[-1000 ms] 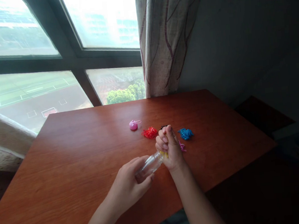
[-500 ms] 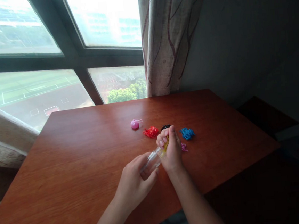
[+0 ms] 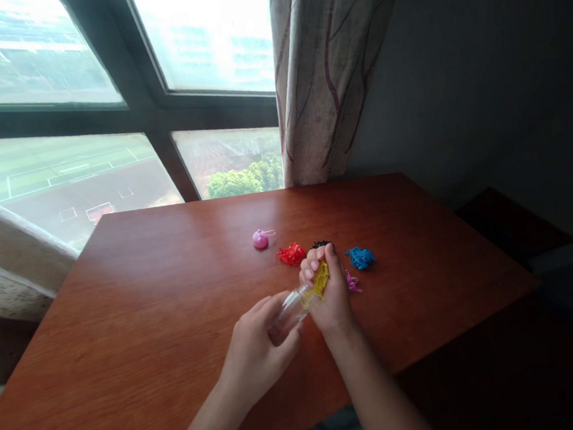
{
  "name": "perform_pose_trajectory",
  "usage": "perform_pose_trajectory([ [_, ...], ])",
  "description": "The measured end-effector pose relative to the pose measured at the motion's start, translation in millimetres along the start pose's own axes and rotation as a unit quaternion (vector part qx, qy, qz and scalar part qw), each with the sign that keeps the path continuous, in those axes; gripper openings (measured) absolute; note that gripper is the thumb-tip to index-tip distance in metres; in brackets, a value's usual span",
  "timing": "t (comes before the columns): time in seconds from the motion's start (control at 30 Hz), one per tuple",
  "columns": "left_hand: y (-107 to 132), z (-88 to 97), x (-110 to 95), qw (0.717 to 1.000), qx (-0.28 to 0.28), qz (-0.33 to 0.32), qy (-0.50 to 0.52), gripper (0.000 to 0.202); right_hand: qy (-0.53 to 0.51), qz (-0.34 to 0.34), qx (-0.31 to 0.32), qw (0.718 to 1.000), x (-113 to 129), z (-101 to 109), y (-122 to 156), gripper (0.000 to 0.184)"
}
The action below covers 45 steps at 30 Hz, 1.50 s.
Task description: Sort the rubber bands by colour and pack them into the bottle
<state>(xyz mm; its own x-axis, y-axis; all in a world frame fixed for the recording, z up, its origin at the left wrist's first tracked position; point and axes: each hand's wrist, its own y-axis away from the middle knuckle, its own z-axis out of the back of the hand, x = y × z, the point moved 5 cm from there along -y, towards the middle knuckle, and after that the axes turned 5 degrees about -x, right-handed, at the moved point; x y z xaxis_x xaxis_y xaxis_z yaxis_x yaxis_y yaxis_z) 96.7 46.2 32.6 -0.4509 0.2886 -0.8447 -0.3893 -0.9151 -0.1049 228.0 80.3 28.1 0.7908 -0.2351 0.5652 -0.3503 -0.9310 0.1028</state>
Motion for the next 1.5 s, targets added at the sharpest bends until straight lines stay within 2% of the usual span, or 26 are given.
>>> perform_pose_trajectory([
  [0.27, 1, 4.0, 3, 0.999, -0.028, -0.003, 0.017, 0.028, 0.013, -0.024, 0.011, 1.0, -8, -4, 5, 0.012],
  [0.67, 1, 3.1, 6, 0.999, -0.031, 0.012, 0.043, 0.03, 0.001, -0.022, 0.03, 0.999, -13, 1, 4, 0.023],
  [0.93, 2, 1.0, 9, 0.999, -0.021, 0.016, 0.036, 0.035, 0.019, -0.017, 0.046, 0.999, -12, -2, 3, 0.018],
  [1.27, -1, -1.4, 11, 0.999, -0.01, 0.024, 0.024, 0.032, -0.034, -0.067, -0.003, 0.997, -12, 2, 2, 0.01],
  [1.5, -1, 0.8, 9, 0.999, -0.001, 0.026, 0.037, 0.033, -0.024, -0.064, 0.004, 0.998, -10, 1, 3, 0.013],
])
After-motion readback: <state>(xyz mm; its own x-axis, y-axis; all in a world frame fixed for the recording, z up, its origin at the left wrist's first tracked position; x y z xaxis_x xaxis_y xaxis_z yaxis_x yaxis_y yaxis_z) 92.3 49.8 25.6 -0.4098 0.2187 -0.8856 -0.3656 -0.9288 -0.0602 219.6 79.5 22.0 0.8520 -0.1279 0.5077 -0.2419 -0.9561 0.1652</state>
